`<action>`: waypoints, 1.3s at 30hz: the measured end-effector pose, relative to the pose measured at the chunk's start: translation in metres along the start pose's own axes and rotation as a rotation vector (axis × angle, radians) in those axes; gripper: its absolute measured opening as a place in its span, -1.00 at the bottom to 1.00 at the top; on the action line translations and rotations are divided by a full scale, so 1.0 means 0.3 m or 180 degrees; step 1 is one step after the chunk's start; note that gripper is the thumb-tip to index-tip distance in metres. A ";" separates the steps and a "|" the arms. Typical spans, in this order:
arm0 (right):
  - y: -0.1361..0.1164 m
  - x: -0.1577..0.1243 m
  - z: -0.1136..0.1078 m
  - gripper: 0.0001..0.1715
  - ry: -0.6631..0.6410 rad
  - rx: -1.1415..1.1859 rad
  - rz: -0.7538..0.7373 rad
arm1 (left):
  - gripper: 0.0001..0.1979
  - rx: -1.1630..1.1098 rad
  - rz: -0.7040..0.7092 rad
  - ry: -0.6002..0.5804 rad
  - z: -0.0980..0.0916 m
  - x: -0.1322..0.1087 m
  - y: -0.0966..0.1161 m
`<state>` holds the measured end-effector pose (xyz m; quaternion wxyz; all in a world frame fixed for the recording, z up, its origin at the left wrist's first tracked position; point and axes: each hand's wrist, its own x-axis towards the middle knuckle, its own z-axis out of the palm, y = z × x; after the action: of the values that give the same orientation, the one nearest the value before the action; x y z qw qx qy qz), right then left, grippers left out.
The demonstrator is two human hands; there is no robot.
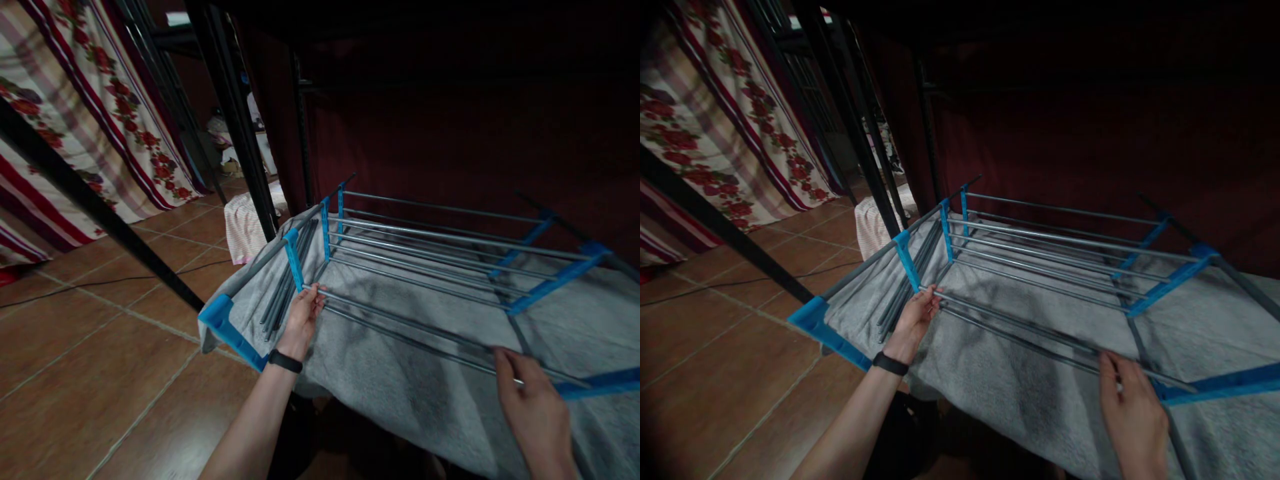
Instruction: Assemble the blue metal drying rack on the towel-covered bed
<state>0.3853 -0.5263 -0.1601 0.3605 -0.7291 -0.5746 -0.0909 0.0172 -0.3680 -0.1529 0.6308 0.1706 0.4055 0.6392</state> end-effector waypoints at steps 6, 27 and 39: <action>-0.145 0.033 0.202 -0.51 -0.0346 -0.0531 -0.1435 | -0.95 0.0121 0.0121 -0.0027 -0.001 -0.002 0.003; -0.127 0.070 0.257 -0.61 -0.0476 -0.0452 -0.1519 | -0.72 0.2478 0.1621 0.0673 -0.081 0.112 0.008; -0.098 0.080 0.247 -0.64 -0.0292 -0.0205 -0.1373 | -0.89 0.2702 0.1993 0.0909 -0.048 0.091 -0.034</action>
<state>0.3455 -0.4587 -0.1881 0.2827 -0.6039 -0.7298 -0.1509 0.0095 -0.3479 -0.1773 0.2248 0.4343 0.6394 0.5934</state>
